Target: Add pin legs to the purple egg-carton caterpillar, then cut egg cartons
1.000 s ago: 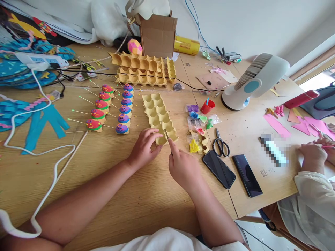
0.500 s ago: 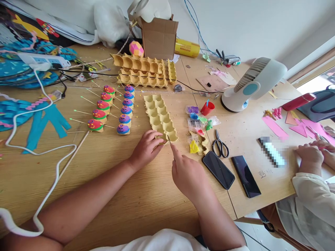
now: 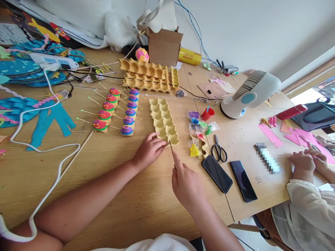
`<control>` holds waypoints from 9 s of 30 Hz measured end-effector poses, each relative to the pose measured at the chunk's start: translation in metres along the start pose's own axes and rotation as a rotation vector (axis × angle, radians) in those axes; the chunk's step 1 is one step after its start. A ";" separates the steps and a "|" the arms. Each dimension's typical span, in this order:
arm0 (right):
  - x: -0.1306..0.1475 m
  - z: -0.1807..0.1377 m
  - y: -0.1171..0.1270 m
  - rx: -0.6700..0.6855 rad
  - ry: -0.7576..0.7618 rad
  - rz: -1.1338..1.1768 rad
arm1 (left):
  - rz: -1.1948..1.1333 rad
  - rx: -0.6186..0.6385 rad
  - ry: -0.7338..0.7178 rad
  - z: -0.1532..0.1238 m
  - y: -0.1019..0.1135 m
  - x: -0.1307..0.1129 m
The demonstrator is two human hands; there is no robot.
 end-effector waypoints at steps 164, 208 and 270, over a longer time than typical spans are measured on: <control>0.016 0.002 0.002 0.114 -0.005 -0.214 | -0.056 0.090 0.355 -0.002 0.000 0.030; 0.012 0.004 0.013 0.068 0.035 -0.112 | -0.070 0.113 0.366 -0.001 -0.001 0.029; 0.003 0.010 0.028 0.083 0.095 -0.135 | -0.077 0.122 0.377 -0.002 -0.002 0.030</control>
Point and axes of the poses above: each hand's wrist, its own z-axis towards the middle knuckle, its own y-axis out of the back of the hand, x = y × z, the point moved 10 cm from there along z, towards the middle knuckle, and after that the axes turned 13 degrees about z, right-handed, at the moved point
